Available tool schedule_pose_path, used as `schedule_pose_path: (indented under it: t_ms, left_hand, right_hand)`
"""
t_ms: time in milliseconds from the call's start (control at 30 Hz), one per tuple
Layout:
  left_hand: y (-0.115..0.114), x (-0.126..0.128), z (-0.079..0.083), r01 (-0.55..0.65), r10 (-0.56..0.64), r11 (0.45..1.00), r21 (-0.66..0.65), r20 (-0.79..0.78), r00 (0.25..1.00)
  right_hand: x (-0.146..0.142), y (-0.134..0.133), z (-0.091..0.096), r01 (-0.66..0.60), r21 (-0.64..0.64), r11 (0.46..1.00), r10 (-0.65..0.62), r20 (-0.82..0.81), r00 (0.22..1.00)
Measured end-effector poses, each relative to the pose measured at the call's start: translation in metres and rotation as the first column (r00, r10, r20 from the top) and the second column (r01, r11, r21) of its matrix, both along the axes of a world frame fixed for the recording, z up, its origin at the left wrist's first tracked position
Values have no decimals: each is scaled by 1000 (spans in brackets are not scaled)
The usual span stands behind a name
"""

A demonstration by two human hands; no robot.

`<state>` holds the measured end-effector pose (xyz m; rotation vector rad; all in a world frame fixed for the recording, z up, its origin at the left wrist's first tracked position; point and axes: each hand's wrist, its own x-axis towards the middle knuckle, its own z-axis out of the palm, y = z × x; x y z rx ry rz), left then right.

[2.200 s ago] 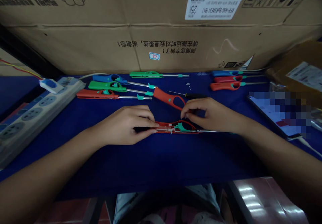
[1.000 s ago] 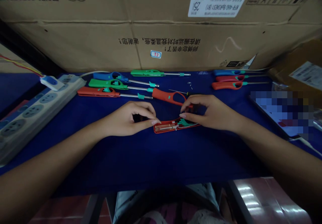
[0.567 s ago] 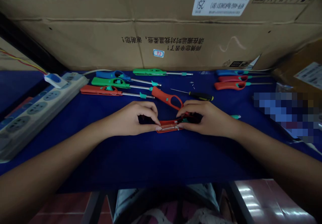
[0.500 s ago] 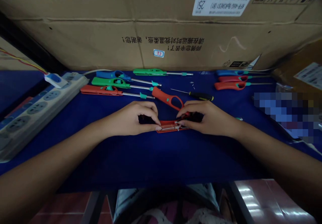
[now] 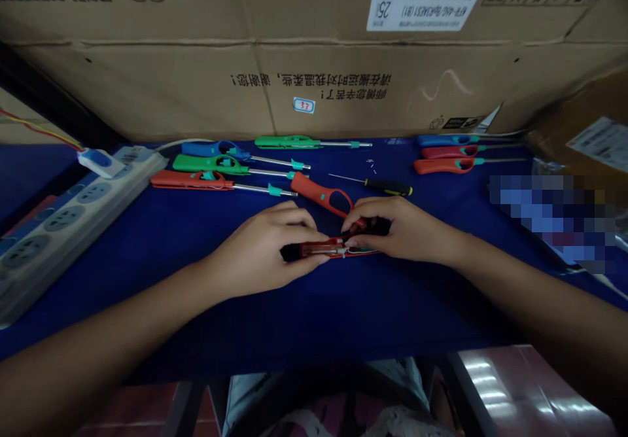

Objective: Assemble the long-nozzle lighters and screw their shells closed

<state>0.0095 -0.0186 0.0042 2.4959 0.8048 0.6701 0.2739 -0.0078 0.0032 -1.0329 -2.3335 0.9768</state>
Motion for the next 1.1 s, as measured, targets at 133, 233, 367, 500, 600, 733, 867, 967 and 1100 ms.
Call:
schedule_pose_path:
  t_ms: [133, 233, 367, 500, 600, 733, 867, 967, 1100]
  left_hand:
    - [-6, 7, -9, -45, 45, 998, -43, 5, 999]
    - [-7, 8, -15, -131, 144, 980, -147, 79, 986]
    - [-8, 10, -20, -178, 220, 948, -265, 137, 966]
    - [-10, 12, -20, -196, 250, 935, -295, 157, 956]
    - [-12, 13, -21, -217, 265, 939, -267, 160, 951]
    - [-16, 16, -21, -234, 272, 947, -219, 163, 948]
    - [-19, 15, -16, -207, 224, 969, -137, 124, 967]
    - [-16, 11, -13, -175, 184, 976, -129, 58, 981]
    - [-11, 5, -8, -126, 126, 990, -68, -5, 992]
  right_hand:
    - [0, 0, 1, 9, -9, 1000, -9, 13, 1000]
    - [0, 0, 1, 12, -23, 1000, -12, 6, 1000]
    - [-1, 0, -2, 50, -96, 994, -53, -30, 998]
    - [-2, 0, -3, 80, -161, 984, -90, -54, 995]
    - [-3, 1, -3, 87, -199, 976, -99, -51, 994]
    - [-2, 1, -3, 80, -237, 968, -98, -65, 993]
    - [-3, 1, -3, 95, -223, 970, -111, -62, 992]
    - [-4, 0, -2, 116, -207, 971, -130, -51, 990]
    - [-4, 0, -2, 118, -200, 973, -129, -41, 991]
